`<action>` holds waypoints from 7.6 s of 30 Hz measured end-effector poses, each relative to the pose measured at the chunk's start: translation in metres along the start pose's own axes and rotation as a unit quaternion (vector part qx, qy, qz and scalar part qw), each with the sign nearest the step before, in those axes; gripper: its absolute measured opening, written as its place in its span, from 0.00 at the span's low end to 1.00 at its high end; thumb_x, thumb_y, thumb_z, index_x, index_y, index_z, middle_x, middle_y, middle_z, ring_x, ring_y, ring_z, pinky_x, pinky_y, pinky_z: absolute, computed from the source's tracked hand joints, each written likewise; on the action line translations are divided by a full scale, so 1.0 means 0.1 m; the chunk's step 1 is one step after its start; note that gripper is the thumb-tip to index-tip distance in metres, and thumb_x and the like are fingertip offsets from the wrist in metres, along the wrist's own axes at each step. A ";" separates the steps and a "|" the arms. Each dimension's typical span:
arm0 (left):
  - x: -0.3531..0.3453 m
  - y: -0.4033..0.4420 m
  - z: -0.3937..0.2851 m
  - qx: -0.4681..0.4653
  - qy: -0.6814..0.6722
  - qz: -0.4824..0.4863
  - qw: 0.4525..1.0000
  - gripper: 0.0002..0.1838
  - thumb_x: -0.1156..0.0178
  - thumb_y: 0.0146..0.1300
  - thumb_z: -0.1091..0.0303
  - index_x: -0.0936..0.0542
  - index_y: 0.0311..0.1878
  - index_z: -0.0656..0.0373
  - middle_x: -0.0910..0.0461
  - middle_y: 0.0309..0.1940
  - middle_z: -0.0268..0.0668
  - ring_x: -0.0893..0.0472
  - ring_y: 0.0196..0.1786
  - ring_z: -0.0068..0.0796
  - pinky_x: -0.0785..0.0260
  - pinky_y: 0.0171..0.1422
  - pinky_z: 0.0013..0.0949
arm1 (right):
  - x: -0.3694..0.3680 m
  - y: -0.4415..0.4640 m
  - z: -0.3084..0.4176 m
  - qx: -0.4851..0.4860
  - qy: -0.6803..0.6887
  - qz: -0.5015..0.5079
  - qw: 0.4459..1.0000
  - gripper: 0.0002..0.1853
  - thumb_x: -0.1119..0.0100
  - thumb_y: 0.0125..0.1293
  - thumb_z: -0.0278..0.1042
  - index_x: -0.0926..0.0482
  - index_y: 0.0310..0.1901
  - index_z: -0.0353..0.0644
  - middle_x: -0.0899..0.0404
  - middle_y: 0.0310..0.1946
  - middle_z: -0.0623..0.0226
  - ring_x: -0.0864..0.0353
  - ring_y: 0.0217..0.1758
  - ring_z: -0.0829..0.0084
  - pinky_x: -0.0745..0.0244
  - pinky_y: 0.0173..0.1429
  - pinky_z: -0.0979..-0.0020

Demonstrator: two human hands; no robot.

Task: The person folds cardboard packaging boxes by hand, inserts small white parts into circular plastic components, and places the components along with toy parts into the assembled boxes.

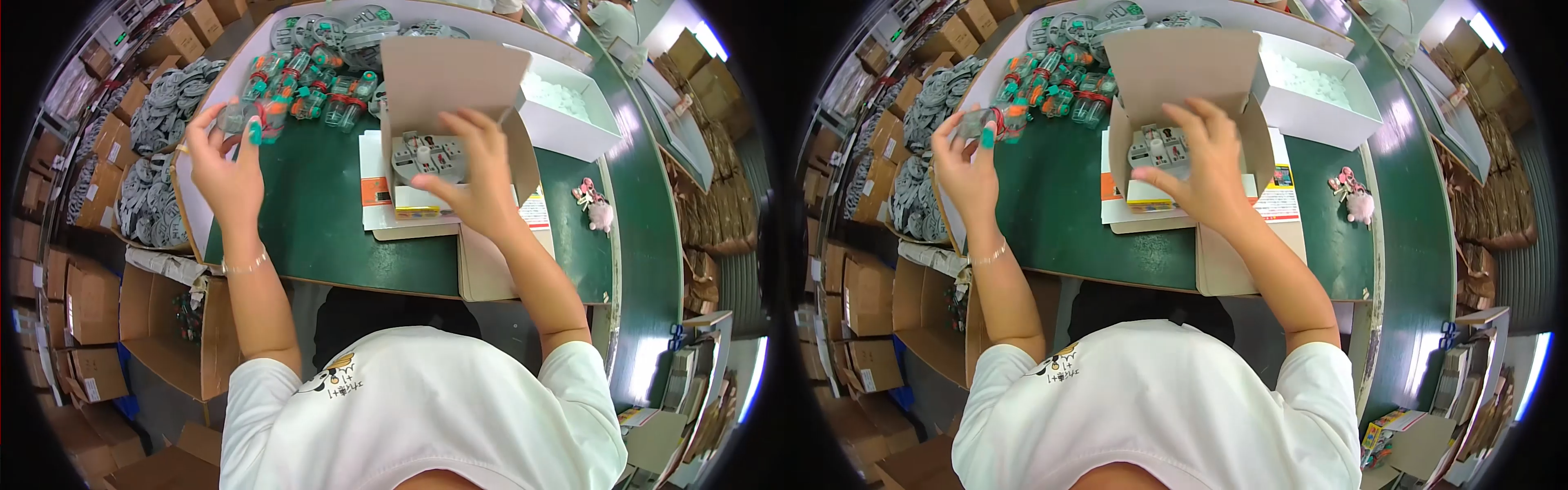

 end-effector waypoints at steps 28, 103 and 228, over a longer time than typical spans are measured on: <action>-1.38 -1.15 -0.96 -0.289 0.033 0.395 0.871 0.21 0.35 0.66 0.57 0.21 0.56 0.62 0.19 0.54 0.45 0.25 0.66 0.46 0.43 0.76 0.51 | 0.44 -0.51 -0.83 -0.302 0.039 0.119 0.945 0.21 0.46 0.72 0.42 0.23 0.30 0.29 0.26 0.16 0.56 0.24 0.23 0.73 0.28 0.32 0.62; -0.74 -1.31 -0.64 -0.232 0.019 0.239 0.943 0.30 0.55 0.61 0.86 0.29 0.69 0.67 0.35 0.73 0.54 0.40 0.78 0.54 0.48 0.79 0.51 | 0.30 -0.66 -0.03 -0.212 0.354 -0.169 0.895 0.46 0.63 0.51 0.10 0.51 0.77 0.39 0.43 0.74 0.54 0.42 0.77 0.62 0.47 0.77 0.63; -1.95 0.89 1.21 -0.008 0.165 0.260 0.951 0.08 0.36 0.63 0.65 0.22 0.40 0.56 0.16 0.38 0.47 0.20 0.48 0.53 0.27 0.50 0.51 | 0.56 1.03 -2.87 -0.284 -0.171 0.398 0.856 0.23 0.25 0.48 0.45 0.12 0.46 0.45 0.13 0.43 0.55 0.15 0.44 0.61 0.21 0.49 0.62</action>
Point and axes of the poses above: each hand's wrist, its own y-axis towards the middle knuckle, its own x-axis out of the back of the hand, z = x × y, the point moved 3 cm from there along y, towards the middle knuckle
